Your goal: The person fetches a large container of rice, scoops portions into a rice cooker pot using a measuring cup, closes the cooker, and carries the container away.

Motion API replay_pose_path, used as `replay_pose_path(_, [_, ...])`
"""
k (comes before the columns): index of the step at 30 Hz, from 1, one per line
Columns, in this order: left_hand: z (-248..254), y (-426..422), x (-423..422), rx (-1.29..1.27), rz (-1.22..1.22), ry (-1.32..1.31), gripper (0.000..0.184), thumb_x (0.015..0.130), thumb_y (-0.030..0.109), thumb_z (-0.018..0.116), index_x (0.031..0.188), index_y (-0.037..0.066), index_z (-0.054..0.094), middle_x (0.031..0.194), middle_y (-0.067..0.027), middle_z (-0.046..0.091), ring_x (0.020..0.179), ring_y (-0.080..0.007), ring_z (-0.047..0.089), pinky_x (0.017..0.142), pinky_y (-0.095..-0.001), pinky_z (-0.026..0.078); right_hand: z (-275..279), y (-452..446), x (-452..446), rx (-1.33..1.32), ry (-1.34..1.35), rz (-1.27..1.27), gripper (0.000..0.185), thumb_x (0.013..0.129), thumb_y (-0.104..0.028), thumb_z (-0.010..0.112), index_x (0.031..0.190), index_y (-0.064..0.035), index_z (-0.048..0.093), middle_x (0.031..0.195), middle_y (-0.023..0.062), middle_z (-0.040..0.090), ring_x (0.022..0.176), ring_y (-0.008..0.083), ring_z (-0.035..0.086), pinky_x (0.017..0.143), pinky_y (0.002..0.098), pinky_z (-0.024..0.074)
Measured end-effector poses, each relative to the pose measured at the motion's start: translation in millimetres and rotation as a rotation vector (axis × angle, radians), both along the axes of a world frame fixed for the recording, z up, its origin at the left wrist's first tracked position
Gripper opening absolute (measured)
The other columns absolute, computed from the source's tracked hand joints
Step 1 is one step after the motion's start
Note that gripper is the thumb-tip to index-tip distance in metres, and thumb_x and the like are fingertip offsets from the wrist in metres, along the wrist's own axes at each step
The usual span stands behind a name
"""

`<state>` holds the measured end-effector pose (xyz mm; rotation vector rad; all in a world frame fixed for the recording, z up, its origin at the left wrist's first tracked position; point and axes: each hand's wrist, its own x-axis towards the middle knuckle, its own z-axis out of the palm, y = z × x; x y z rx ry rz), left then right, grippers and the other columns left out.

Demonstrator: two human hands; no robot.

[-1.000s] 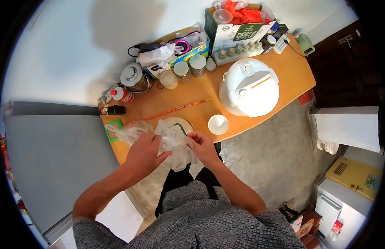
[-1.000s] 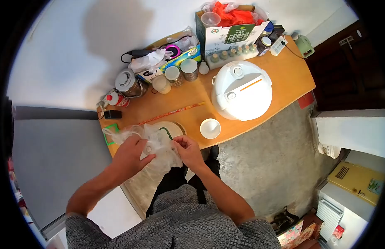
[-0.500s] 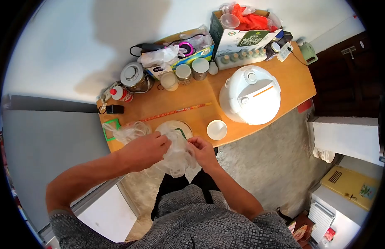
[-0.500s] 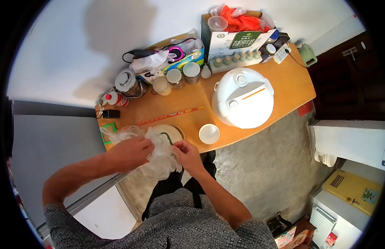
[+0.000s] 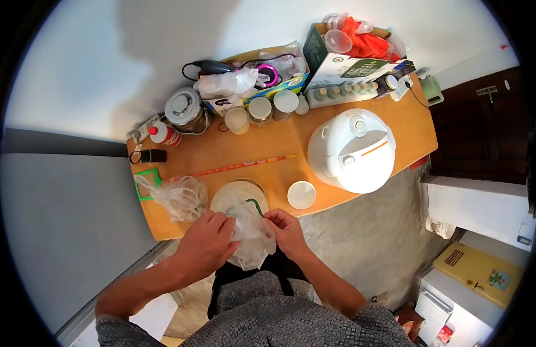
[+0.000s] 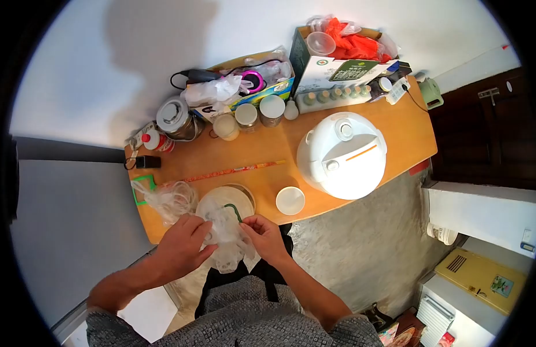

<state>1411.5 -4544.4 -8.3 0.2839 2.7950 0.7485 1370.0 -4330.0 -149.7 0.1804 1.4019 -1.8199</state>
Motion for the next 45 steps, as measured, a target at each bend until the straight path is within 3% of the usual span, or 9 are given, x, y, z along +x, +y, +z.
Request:
replay_pose_path(8, [-4, -8, -8, -0.031, -0.157, -0.007, 0.046, 0.077, 0.02, 0.074, 0.11, -0.008, 0.059, 0.097, -0.0147, 0.055, 0.091, -0.0301, 0.054, 0.081, -0.0366, 0.049, 3, -4, -11, -0.014, 0.006, 0.009, 0.011, 0.094, -0.009, 0.067, 0.102, -0.0012, 0.064, 0.089, -0.0011, 0.065, 0.077, 0.0038, 0.058, 0.069, 0.0198, 0.0476])
replay_pose_path(17, [-13, -33, -7, 0.219, 0.106, -0.036, 0.036, 0.081, 0.018, 0.078, 0.111, 0.005, 0.065, 0.102, -0.0106, 0.064, 0.094, -0.0251, 0.063, 0.08, -0.0343, 0.052, 19, 4, -27, -0.005, 0.037, 0.127, 0.013, 0.095, -0.012, 0.065, 0.101, -0.0003, 0.064, 0.088, 0.0008, 0.066, 0.075, 0.0054, 0.059, 0.068, 0.021, 0.0488])
replay_pose_path(19, [-38, -57, -7, 0.437, 0.531, -0.113, 0.026, 0.086, 0.017, 0.074, 0.107, 0.002, 0.069, 0.096, -0.0113, 0.068, 0.085, -0.0233, 0.066, 0.076, -0.0294, 0.053, 14, 10, -32, -0.086, 0.018, 0.085, 0.015, 0.096, -0.013, 0.063, 0.102, 0.0004, 0.065, 0.088, 0.0016, 0.066, 0.074, 0.0066, 0.059, 0.068, 0.0218, 0.0495])
replay_pose_path(21, [-86, -80, -24, 0.271, 0.734, 0.032, 0.021, 0.088, 0.014, 0.07, 0.102, -0.001, 0.07, 0.086, -0.0127, 0.07, 0.074, -0.0228, 0.067, 0.07, -0.0294, 0.052, -1, 7, -46, -0.048, 0.013, 0.021, 0.018, 0.098, -0.015, 0.061, 0.103, 0.0016, 0.065, 0.086, 0.0021, 0.066, 0.073, 0.0071, 0.06, 0.066, 0.0223, 0.0494])
replay_pose_path(23, [-145, -106, -46, 0.187, 0.714, 0.03, 0.022, 0.091, 0.017, 0.066, 0.102, -0.001, 0.07, 0.085, -0.0156, 0.07, 0.076, -0.0253, 0.069, 0.068, -0.0313, 0.052, -30, -2, -68, 0.311, 0.224, -0.049, 0.019, 0.097, -0.015, 0.061, 0.104, 0.0024, 0.065, 0.086, 0.0021, 0.066, 0.072, 0.0072, 0.06, 0.066, 0.0218, 0.0487])
replay_pose_path(26, [-228, -123, -88, 0.165, 0.715, -0.046, 0.025, 0.093, 0.02, 0.063, 0.103, -0.001, 0.07, 0.086, -0.0182, 0.07, 0.078, -0.03, 0.069, 0.069, -0.0357, 0.053, -87, -25, -107, 0.381, 0.263, -0.181, 0.018, 0.096, -0.013, 0.061, 0.103, 0.0028, 0.066, 0.087, 0.0056, 0.067, 0.074, 0.0118, 0.063, 0.067, 0.0252, 0.0499])
replay_pose_path(28, [-277, -129, -107, 0.081, 0.61, 0.007, 0.027, 0.092, 0.02, 0.062, 0.107, -0.001, 0.07, 0.093, -0.0203, 0.07, 0.083, -0.0341, 0.069, 0.074, -0.0394, 0.053, -128, -36, -134, 0.635, 0.685, -0.2, 0.019, 0.094, -0.012, 0.06, 0.106, 0.0025, 0.066, 0.091, 0.0116, 0.068, 0.08, 0.0208, 0.066, 0.07, 0.032, 0.0519])
replay_pose_path(31, [-323, -124, -121, 0.127, 0.783, -0.042, 0.024, 0.089, 0.015, 0.064, 0.106, -0.001, 0.07, 0.097, -0.0208, 0.069, 0.087, -0.0358, 0.066, 0.077, -0.0414, 0.053, -163, -51, -170, 0.808, 0.8, -0.208, 0.024, 0.093, -0.014, 0.06, 0.111, 0.0012, 0.065, 0.096, 0.0172, 0.067, 0.086, 0.03, 0.067, 0.075, 0.0392, 0.0526])
replay_pose_path(45, [-346, -136, -118, 0.07, 0.663, 0.192, 0.014, 0.087, 0.011, 0.067, 0.098, 0.003, 0.071, 0.096, -0.0156, 0.067, 0.088, -0.0334, 0.065, 0.078, -0.0406, 0.053, -248, -66, -244, 1.21, 0.812, -0.291, 0.021, 0.091, -0.019, 0.059, 0.103, -0.0044, 0.067, 0.098, 0.0205, 0.068, 0.093, 0.0398, 0.064, 0.079, 0.0478, 0.0509])
